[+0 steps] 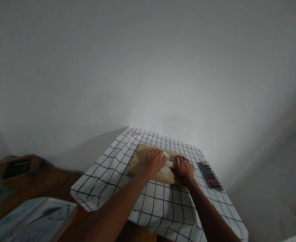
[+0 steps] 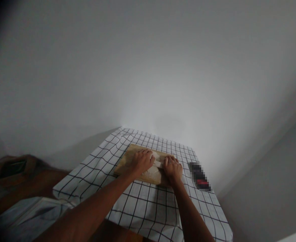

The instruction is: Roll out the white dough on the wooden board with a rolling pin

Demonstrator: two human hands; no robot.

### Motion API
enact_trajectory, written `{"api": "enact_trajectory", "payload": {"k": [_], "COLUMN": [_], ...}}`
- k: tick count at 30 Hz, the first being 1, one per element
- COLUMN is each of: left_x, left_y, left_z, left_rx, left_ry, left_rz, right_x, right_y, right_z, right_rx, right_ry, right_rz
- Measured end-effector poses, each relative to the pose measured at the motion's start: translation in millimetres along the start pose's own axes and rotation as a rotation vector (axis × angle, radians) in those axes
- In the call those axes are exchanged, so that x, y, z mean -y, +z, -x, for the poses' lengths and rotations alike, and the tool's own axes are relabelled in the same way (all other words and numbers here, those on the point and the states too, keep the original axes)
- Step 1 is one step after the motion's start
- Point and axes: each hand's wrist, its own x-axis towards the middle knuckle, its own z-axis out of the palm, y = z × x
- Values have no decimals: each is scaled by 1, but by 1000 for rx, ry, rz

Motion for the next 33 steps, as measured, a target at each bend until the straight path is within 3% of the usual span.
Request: {"api": "enact_trajectory", "payload": {"k": [10, 33], "left_x": [2, 2], "left_y": [8, -1], "left_z": [1, 0], "left_rx": [-51, 12], "left_ry": [-4, -8], "left_rz": [-23, -46], "right_x": [-1, 2], "right_y": [6, 3], "right_z": [-2, -1], "right_rx": [-42, -72], "right_ry": [48, 62], "right_rz": [-42, -110]}}
